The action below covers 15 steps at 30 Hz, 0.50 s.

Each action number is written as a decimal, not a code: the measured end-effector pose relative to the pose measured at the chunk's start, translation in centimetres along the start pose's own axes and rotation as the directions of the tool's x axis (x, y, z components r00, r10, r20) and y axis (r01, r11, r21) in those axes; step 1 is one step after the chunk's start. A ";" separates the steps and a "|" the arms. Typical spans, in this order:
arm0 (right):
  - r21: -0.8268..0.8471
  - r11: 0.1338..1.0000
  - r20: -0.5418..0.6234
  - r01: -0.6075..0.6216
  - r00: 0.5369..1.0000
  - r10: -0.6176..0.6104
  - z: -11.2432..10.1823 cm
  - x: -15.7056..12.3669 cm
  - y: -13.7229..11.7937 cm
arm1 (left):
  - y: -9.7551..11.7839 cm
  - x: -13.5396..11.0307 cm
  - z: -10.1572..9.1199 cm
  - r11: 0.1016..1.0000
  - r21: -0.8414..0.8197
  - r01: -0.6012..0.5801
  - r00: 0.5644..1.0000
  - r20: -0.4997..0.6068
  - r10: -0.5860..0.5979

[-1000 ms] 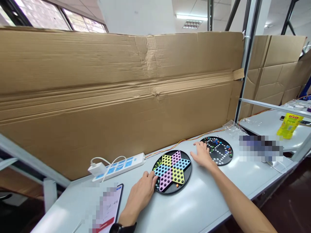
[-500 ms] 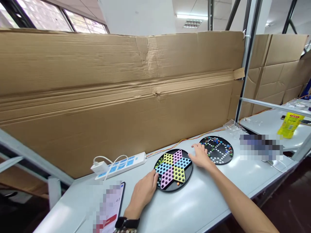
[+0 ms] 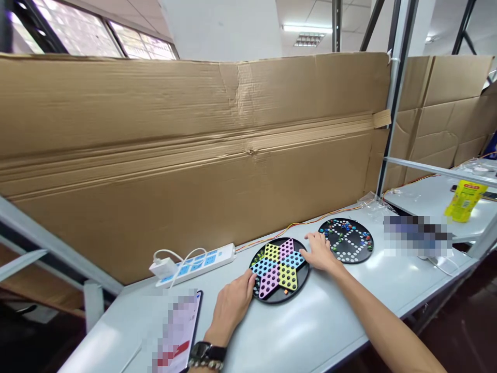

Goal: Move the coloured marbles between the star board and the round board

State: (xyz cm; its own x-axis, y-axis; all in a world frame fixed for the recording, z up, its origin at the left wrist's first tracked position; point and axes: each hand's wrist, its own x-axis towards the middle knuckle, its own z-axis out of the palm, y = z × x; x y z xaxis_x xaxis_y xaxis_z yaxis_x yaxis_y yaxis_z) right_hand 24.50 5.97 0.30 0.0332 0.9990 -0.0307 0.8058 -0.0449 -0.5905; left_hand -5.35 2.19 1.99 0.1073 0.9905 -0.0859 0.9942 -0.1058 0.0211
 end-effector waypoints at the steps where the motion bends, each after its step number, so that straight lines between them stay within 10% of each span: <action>1: -0.003 1.000 -0.001 0.002 1.000 -0.002 0.1 0.0 0.0 | 0.0 0.0 0.0 1.000 0.002 0.000 1.000 0.001 0.000; 15: 0.140 0.990 -0.081 0.026 0.997 -0.014 0.3 0.0 -0.4 | -1.5 0.3 -0.1 0.994 -0.110 0.004 0.998 -0.064 -0.011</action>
State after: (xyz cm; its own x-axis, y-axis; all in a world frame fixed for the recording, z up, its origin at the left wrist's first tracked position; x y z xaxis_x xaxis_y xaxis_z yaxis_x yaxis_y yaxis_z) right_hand 23.99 5.96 0.32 0.0698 0.9966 0.0434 0.7154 -0.0197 -0.6984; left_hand -6.79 2.65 2.00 0.0957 0.9952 -0.0222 0.9872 -0.0920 0.1304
